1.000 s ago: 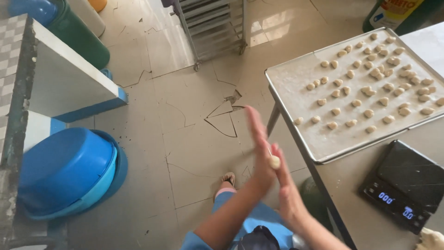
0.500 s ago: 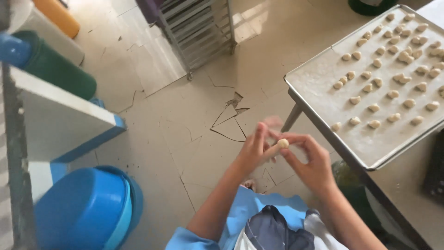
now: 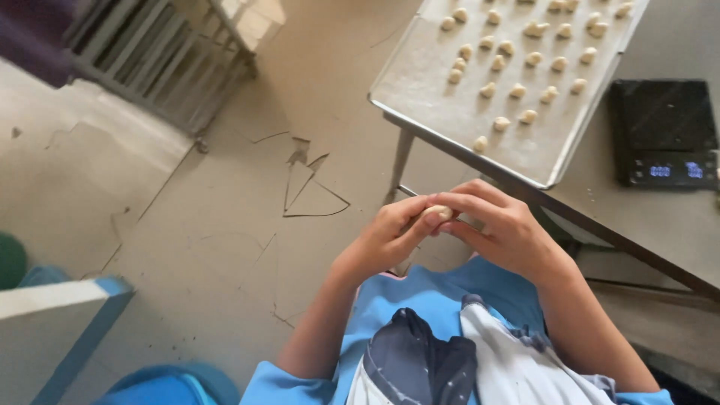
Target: Portioning dough by weight and rolling it into small balls before placing them on a baking tray.
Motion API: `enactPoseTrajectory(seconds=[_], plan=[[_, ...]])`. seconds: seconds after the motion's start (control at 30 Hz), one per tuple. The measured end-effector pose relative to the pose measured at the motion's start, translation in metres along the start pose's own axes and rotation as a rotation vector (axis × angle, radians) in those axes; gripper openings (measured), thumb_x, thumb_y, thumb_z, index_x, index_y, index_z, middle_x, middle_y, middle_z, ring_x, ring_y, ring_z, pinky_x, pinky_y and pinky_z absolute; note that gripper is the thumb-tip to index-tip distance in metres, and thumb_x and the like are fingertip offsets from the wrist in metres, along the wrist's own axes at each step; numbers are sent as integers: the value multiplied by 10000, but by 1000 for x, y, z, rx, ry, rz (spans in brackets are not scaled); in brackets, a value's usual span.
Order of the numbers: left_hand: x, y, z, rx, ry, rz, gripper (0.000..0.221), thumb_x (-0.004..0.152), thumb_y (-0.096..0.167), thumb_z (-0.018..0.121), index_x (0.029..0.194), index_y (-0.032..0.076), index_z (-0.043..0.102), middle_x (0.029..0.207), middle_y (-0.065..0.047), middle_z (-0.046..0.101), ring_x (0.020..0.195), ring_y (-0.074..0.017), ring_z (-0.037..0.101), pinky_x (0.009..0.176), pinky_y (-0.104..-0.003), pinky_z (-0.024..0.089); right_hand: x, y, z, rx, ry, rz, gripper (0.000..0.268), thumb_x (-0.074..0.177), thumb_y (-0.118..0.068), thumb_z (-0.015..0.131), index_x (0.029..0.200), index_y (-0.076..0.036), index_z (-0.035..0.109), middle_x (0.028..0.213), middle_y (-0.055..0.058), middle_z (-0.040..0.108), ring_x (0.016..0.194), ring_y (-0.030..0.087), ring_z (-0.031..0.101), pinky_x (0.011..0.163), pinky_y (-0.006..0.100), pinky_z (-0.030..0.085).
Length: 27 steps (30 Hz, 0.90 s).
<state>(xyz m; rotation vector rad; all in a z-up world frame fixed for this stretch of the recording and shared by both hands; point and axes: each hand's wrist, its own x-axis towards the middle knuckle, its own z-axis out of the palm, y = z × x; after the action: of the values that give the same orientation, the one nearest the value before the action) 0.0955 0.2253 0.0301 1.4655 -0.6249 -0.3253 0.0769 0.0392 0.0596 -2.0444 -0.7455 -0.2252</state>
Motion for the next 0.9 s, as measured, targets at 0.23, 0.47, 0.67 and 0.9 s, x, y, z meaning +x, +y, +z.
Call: enactPoseTrajectory(seconds=[0.23, 0.47, 0.67, 0.9], plan=[[19, -27, 12, -73, -60, 48, 284, 970, 312, 472, 811, 119, 606, 699, 5, 566, 658, -106, 518, 617, -254, 458, -6, 8, -11, -132, -26, 28, 209, 830, -63, 638, 1038, -77, 661, 803, 62, 593, 659, 230, 611, 629, 320, 534], [34, 39, 10, -42, -338, 99, 320, 1002, 259, 385, 902, 9, 559, 701, -170, 510, 637, -321, 538, 582, -388, 459, 41, 37, -80, -449, 253, -94, 172, 843, 109, 646, 970, -6, 635, 793, 133, 573, 674, 311, 584, 635, 406, 471], [-9, 24, -49, -302, 391, 223, 398, 1001, 421, 476, 1240, 103, 452, 747, -55, 495, 501, -127, 472, 392, -205, 348, 27, -26, -125, -355, 346, -357, 109, 938, 71, 532, 1039, 29, 539, 910, 233, 561, 708, 189, 574, 606, 268, 445], [6, -50, -25, -65, 307, -264, 323, 984, 274, 443, 935, 10, 623, 581, -46, 509, 487, -107, 475, 444, -224, 402, 67, 141, -14, -233, 750, -205, 189, 939, -122, 674, 765, -51, 688, 614, 97, 574, 500, 289, 517, 523, 373, 394]])
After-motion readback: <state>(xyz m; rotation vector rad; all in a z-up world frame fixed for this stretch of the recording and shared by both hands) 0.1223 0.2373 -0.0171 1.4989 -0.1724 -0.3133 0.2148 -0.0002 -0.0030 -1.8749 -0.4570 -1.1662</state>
